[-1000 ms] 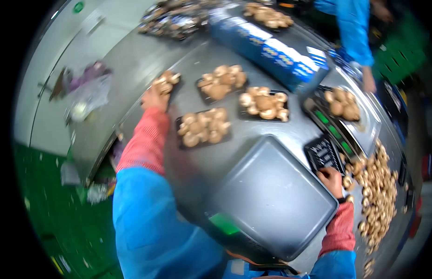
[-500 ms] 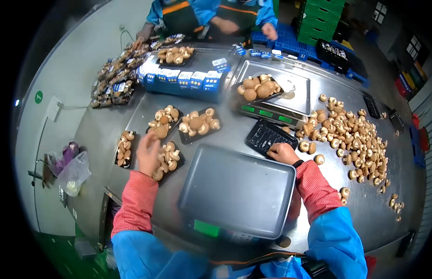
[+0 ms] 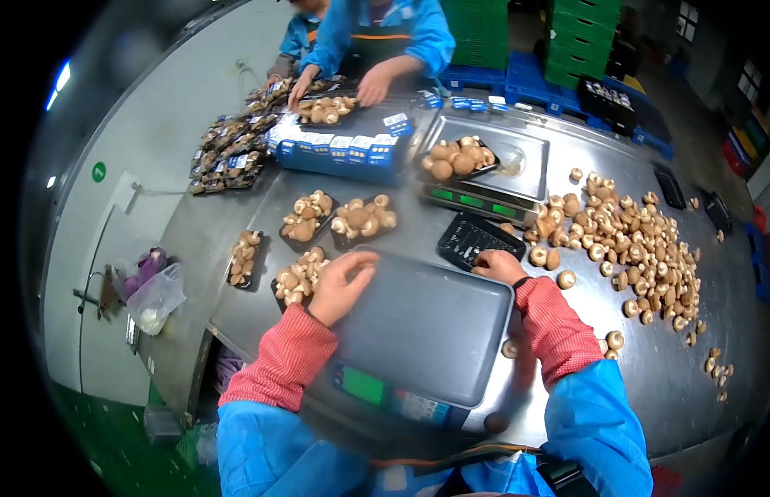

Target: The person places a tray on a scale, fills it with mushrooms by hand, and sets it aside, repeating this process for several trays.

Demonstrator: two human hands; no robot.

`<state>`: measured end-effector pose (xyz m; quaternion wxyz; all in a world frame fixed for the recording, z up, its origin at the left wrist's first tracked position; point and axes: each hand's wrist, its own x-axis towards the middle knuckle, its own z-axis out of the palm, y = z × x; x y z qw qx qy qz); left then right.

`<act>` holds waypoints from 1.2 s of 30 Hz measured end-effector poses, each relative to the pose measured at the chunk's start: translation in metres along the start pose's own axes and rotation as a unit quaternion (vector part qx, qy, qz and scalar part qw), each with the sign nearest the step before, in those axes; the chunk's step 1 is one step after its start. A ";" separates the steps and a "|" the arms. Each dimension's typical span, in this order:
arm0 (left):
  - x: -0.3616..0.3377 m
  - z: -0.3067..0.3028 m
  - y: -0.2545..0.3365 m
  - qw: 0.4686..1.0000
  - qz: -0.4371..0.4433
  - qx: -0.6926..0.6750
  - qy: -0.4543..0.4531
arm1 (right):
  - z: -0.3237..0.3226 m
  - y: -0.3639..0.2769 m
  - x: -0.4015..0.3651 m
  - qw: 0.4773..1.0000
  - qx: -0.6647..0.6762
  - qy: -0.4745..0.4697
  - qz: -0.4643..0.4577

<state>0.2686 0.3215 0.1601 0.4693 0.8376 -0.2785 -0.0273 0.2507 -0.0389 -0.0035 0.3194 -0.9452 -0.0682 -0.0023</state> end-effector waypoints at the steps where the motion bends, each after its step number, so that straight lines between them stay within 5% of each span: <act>1: -0.003 0.001 0.002 1.000 -0.007 -0.004 0.003 | 0.001 0.002 0.002 1.000 -0.021 -0.012 -0.009; 11: -0.014 0.024 -0.014 0.996 -0.068 -0.057 -0.025 | 0.024 0.016 0.012 0.998 -0.043 0.029 -0.033; 23: -0.011 0.054 0.020 0.998 0.022 0.008 -0.056 | 0.017 0.010 0.010 0.995 -0.083 0.012 -0.046; 36: -0.034 0.056 0.023 0.997 0.005 -0.052 -0.059 | 0.011 0.011 0.007 0.996 0.085 0.027 -0.011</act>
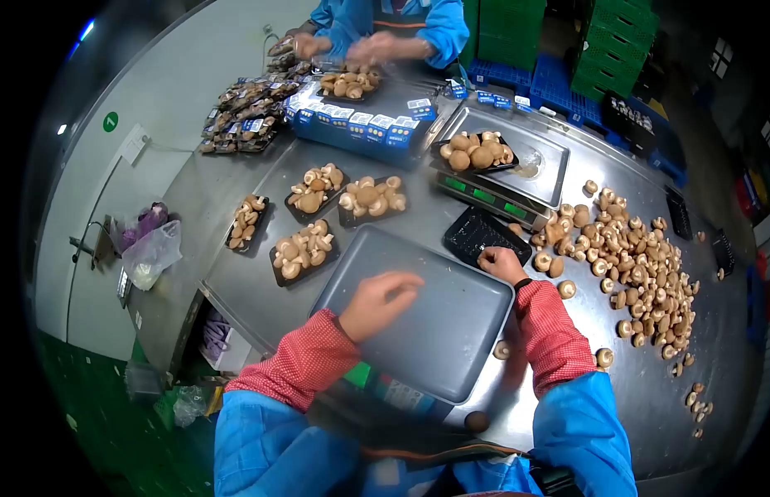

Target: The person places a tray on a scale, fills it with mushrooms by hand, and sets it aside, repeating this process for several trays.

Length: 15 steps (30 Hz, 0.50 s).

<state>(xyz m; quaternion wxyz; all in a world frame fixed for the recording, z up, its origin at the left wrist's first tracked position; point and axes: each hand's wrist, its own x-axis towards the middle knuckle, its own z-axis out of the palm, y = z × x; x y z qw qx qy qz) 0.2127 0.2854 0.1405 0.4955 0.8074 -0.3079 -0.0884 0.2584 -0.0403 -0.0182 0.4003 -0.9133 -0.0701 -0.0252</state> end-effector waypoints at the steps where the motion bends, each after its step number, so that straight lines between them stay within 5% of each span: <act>1: -0.001 0.001 0.004 1.000 0.002 -0.007 0.003 | 0.000 -0.001 -0.001 1.000 0.020 0.015 0.017; 7: 0.003 0.021 0.028 0.991 -0.040 -0.104 -0.075 | -0.056 -0.052 -0.020 0.969 -0.009 0.242 -0.043; 10: 0.017 0.058 0.047 0.950 -0.072 -0.297 -0.058 | -0.093 -0.110 -0.076 0.944 -0.059 0.289 -0.147; 13: 0.040 0.097 0.086 0.851 -0.224 -0.473 -0.029 | -0.094 -0.146 -0.142 0.923 -0.137 0.244 -0.263; 15: 0.054 0.125 0.085 0.849 -0.253 -0.455 -0.091 | -0.081 -0.143 -0.186 0.944 -0.156 0.191 -0.218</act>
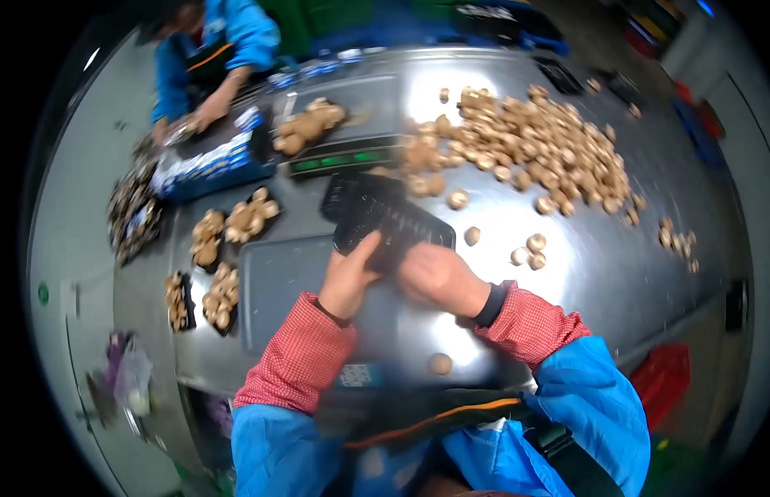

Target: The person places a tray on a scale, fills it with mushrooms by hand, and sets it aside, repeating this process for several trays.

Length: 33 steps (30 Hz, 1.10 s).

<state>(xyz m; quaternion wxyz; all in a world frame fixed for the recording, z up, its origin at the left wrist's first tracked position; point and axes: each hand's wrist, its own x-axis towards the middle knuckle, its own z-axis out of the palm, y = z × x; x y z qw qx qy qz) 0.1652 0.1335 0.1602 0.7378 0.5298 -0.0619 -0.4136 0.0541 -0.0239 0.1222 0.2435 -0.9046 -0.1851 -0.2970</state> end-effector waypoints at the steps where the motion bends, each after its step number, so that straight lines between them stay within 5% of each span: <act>1: 0.015 0.003 -0.015 1.000 -0.015 0.024 -0.002 | -0.018 -0.002 -0.013 0.999 -0.017 0.014 0.048; 6: 0.060 0.063 -0.083 0.983 -0.064 0.139 -0.104 | -0.114 0.013 -0.077 0.923 -0.201 0.099 0.313; 8: 0.066 0.108 -0.103 0.962 -0.042 0.178 -0.201 | -0.134 0.032 -0.124 0.835 0.057 -0.025 0.547; 9: 0.087 0.115 -0.135 0.951 -0.032 0.241 -0.193 | -0.129 0.057 -0.169 0.847 0.142 -0.004 0.512; 11: 0.108 0.149 -0.152 0.929 -0.051 0.291 -0.222 | -0.155 0.075 -0.217 0.753 0.282 0.077 0.589; 14: 0.146 0.186 -0.158 0.911 -0.042 0.357 -0.201 | -0.213 0.113 -0.301 0.688 0.050 0.246 0.680; 15: 0.166 0.188 -0.164 0.900 -0.014 0.398 -0.175 | -0.216 0.157 -0.381 0.693 -0.060 0.277 0.663; 20: 0.253 0.193 -0.187 0.856 0.061 0.493 -0.143 | -0.293 0.181 -0.403 0.662 -0.190 0.204 0.696; 26: 0.292 0.231 -0.191 0.762 0.139 0.606 -0.181 | -0.264 0.241 -0.388 0.765 -0.129 0.217 0.593; 29: 0.269 0.267 -0.170 0.770 0.099 0.565 -0.278 | -0.248 0.277 -0.390 0.776 -0.053 0.189 0.599; 33: 0.271 0.265 -0.194 0.714 0.190 0.611 -0.284 | -0.222 0.279 -0.335 0.827 -0.026 0.189 0.529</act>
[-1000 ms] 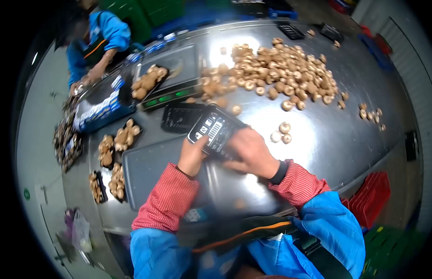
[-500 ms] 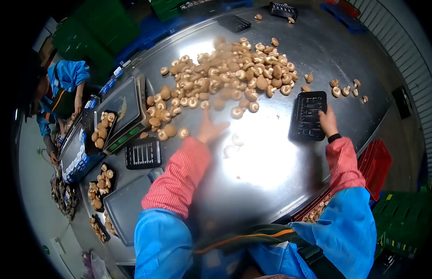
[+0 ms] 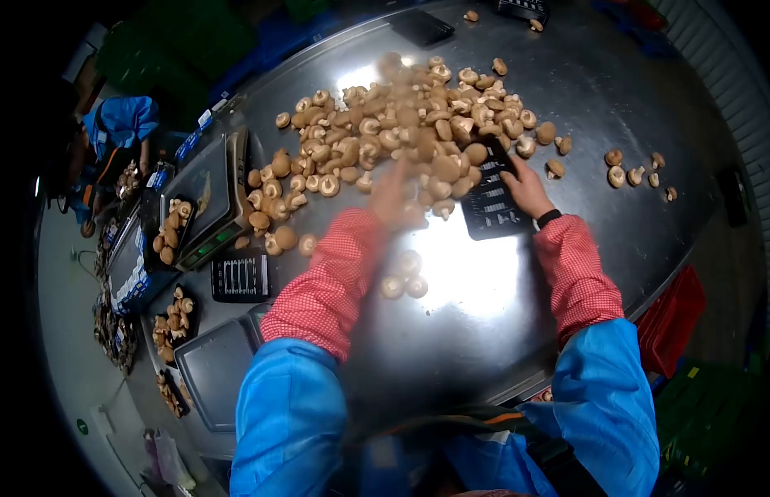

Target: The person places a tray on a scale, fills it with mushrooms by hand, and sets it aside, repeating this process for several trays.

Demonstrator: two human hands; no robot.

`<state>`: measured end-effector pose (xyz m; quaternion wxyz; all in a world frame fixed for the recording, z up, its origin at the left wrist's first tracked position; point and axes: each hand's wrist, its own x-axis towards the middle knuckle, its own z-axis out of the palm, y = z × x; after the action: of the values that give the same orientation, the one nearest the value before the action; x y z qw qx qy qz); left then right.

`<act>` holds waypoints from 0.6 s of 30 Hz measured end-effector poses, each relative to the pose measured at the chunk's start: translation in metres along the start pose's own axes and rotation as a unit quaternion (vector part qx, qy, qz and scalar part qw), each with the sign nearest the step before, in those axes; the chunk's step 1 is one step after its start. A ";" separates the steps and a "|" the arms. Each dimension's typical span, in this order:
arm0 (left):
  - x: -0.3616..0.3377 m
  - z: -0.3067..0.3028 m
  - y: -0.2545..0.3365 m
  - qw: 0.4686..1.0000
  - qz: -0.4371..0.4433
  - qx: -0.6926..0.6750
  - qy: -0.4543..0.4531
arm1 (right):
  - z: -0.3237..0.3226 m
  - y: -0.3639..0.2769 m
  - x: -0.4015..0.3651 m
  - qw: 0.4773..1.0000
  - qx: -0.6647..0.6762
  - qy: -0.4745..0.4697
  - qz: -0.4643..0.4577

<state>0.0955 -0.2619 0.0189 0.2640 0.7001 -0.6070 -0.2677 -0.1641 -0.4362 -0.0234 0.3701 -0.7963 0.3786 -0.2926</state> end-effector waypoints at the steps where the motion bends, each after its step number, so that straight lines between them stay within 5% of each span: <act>1: 0.000 0.001 0.007 1.000 -0.001 0.016 0.005 | 0.008 -0.006 0.002 1.000 -0.003 -0.008 -0.008; 3: -0.009 0.004 0.031 0.952 -0.025 -0.305 -0.025 | 0.023 -0.001 0.007 0.999 0.010 -0.024 0.020; 11: -0.025 0.073 0.038 0.891 0.000 -0.443 0.100 | 0.047 -0.003 -0.039 0.980 0.146 0.013 0.138; 13: -0.033 0.078 0.058 0.937 -0.006 -0.323 0.134 | 0.051 -0.027 -0.068 0.935 0.289 0.017 0.207; 15: -0.061 0.078 0.088 0.984 -0.043 -0.059 0.162 | 0.056 -0.046 -0.093 0.874 0.417 0.039 0.248; 18: -0.092 0.076 0.100 0.985 -0.006 0.007 0.170 | 0.060 -0.065 -0.123 0.875 0.394 0.093 0.268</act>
<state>-0.0399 -0.1865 0.0388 0.3566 0.7410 -0.5510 -0.1425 -0.1610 -0.2848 -0.0268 0.6802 -0.4223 0.4635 -0.3796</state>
